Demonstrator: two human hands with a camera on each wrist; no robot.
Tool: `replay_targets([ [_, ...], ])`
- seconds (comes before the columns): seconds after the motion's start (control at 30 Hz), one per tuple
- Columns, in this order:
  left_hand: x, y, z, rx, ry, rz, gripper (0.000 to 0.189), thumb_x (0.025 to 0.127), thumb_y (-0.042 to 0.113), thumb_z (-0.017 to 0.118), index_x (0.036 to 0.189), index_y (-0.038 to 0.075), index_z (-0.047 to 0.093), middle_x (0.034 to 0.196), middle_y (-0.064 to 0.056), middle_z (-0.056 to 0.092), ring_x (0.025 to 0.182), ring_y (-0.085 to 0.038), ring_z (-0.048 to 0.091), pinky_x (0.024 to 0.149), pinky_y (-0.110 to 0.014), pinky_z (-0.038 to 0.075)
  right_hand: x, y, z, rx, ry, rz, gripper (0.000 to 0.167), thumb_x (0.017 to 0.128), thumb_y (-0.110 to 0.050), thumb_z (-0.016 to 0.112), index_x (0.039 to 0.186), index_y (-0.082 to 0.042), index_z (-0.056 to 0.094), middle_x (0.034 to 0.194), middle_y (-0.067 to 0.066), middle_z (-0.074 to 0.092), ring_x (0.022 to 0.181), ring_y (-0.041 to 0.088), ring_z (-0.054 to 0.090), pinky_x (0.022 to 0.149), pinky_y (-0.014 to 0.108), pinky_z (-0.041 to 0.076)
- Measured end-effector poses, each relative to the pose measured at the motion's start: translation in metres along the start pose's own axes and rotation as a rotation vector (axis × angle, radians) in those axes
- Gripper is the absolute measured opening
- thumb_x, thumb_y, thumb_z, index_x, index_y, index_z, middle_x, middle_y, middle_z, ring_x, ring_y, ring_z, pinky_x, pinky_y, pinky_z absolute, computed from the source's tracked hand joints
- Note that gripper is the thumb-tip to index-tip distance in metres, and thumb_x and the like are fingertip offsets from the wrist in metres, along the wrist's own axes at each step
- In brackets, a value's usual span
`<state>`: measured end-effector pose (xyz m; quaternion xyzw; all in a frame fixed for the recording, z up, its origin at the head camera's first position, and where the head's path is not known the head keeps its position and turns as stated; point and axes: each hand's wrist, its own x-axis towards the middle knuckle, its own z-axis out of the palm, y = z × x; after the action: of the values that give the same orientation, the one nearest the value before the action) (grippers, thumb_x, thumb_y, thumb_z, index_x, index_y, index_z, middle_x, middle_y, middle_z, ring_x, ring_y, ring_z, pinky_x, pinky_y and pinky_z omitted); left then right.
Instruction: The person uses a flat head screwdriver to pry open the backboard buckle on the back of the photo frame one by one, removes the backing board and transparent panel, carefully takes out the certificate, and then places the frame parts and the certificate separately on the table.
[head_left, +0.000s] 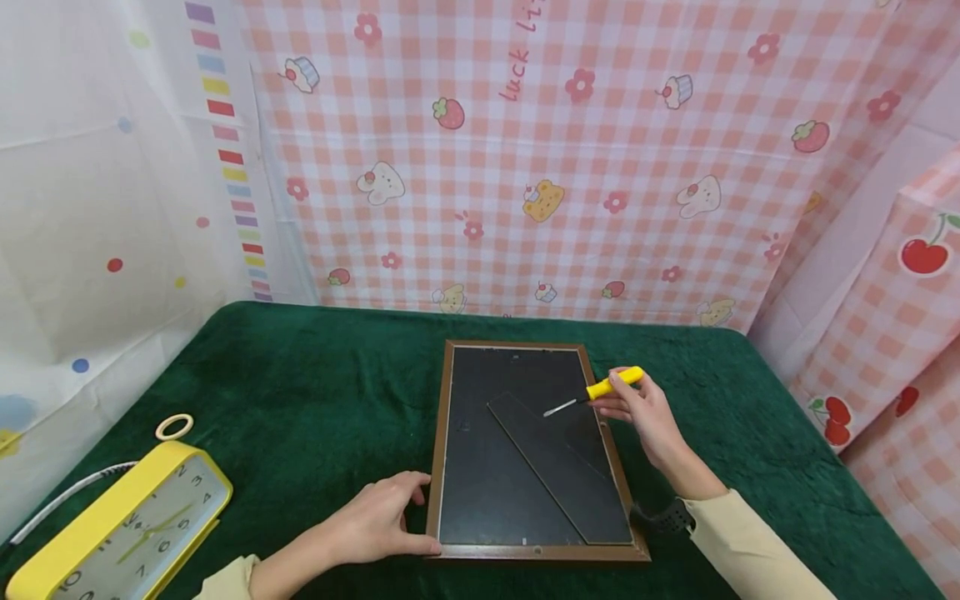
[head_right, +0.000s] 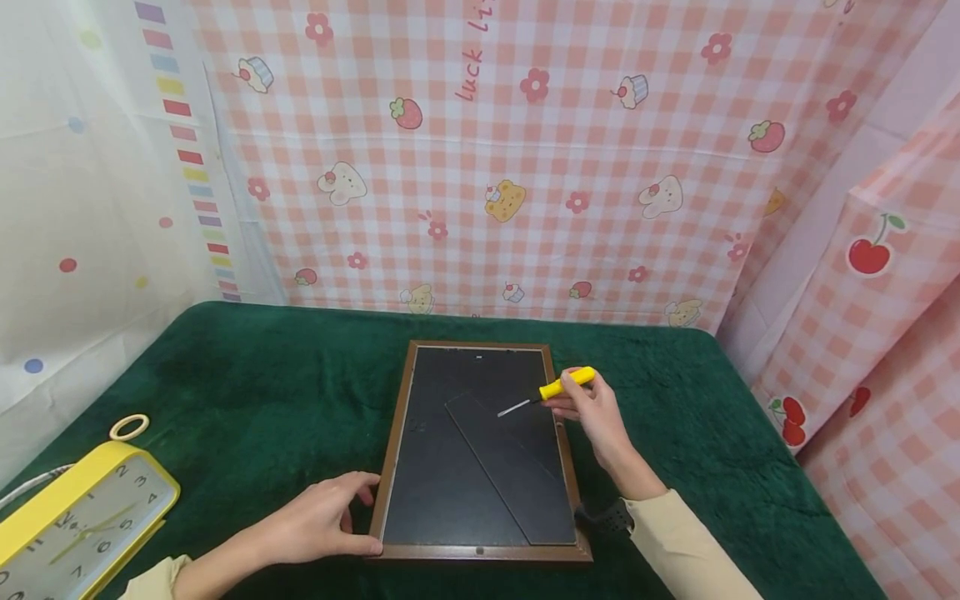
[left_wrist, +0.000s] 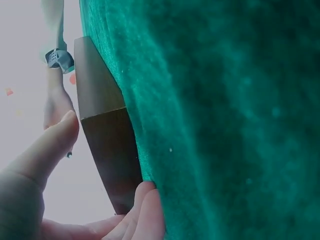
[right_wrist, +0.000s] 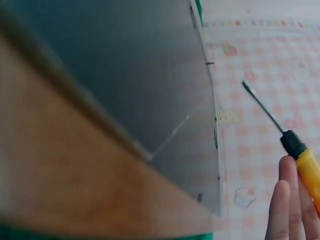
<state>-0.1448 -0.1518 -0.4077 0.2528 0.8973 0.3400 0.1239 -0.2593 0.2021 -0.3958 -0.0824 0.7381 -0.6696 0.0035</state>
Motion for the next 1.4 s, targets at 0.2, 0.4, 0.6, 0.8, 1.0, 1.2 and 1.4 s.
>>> replay_targets([
  [0.2, 0.001, 0.004, 0.002, 0.083, 0.012, 0.000, 0.095, 0.068, 0.058, 0.064, 0.135, 0.002, 0.028, 0.116, -0.008, 0.041, 0.063, -0.006, 0.049, 0.052, -0.023, 0.042, -0.001, 0.003, -0.017, 0.071, -0.070, 0.121, 0.042, 0.091, -0.034, 0.046, 0.114, -0.001, 0.033, 0.094, 0.012, 0.055, 0.075, 0.016, 0.061, 0.070, 0.027, 0.049],
  [0.4, 0.004, 0.014, 0.005, 0.323, 0.031, 0.058, 0.084, 0.065, 0.067, 0.058, 0.124, 0.008, 0.048, 0.129, -0.009, 0.033, 0.103, -0.022, 0.043, 0.068, -0.033, 0.046, -0.001, 0.003, -0.027, 0.116, -0.188, 0.137, 0.038, 0.093, -0.031, 0.042, 0.113, 0.001, 0.035, 0.099, 0.017, 0.051, 0.067, 0.013, 0.058, 0.068, 0.025, 0.049],
  [0.6, 0.008, 0.020, 0.009, 0.488, 0.029, 0.206, 0.065, 0.068, 0.065, 0.057, 0.117, 0.022, 0.056, 0.124, -0.002, 0.042, 0.106, -0.019, 0.037, 0.078, -0.040, 0.040, -0.001, -0.001, -0.020, 0.118, -0.310, 0.105, 0.047, 0.094, -0.027, 0.043, 0.123, 0.008, 0.033, 0.110, 0.025, 0.045, 0.071, 0.014, 0.058, 0.069, 0.027, 0.049],
  [0.8, 0.011, 0.021, 0.015, 0.527, 0.027, 0.345, 0.054, 0.073, 0.057, 0.060, 0.117, 0.027, 0.056, 0.119, 0.001, 0.047, 0.104, -0.017, 0.040, 0.078, -0.039, 0.040, -0.003, -0.007, -0.002, 0.056, -0.429, 0.069, 0.051, 0.094, -0.025, 0.042, 0.131, 0.007, 0.024, 0.112, 0.032, 0.043, 0.072, 0.018, 0.058, 0.069, 0.029, 0.049],
  [1.0, 0.015, 0.026, 0.017, 0.553, 0.015, 0.386, 0.049, 0.075, 0.053, 0.060, 0.118, 0.030, 0.055, 0.121, 0.000, 0.046, 0.104, -0.017, 0.042, 0.078, -0.039, 0.040, -0.007, -0.016, 0.018, 0.038, -0.516, 0.043, 0.042, 0.095, -0.021, 0.041, 0.128, 0.002, 0.028, 0.110, 0.032, 0.045, 0.072, 0.020, 0.058, 0.069, 0.031, 0.049],
  [1.2, 0.018, 0.029, 0.019, 0.572, 0.015, 0.408, 0.046, 0.077, 0.049, 0.061, 0.117, 0.028, 0.057, 0.119, -0.001, 0.048, 0.104, -0.017, 0.043, 0.082, -0.038, 0.040, -0.013, -0.023, 0.037, -0.008, -0.592, 0.032, 0.039, 0.095, -0.020, 0.041, 0.126, 0.000, 0.032, 0.107, 0.031, 0.048, 0.073, 0.025, 0.058, 0.068, 0.033, 0.050],
  [1.4, 0.020, 0.031, 0.021, 0.556, 0.009, 0.458, 0.041, 0.078, 0.042, 0.064, 0.114, 0.026, 0.060, 0.113, 0.000, 0.051, 0.094, -0.012, 0.046, 0.073, -0.022, 0.043, -0.018, -0.027, 0.051, -0.086, -0.689, 0.020, 0.040, 0.095, -0.019, 0.042, 0.127, 0.002, 0.031, 0.104, 0.027, 0.052, 0.072, 0.030, 0.058, 0.068, 0.037, 0.049],
])
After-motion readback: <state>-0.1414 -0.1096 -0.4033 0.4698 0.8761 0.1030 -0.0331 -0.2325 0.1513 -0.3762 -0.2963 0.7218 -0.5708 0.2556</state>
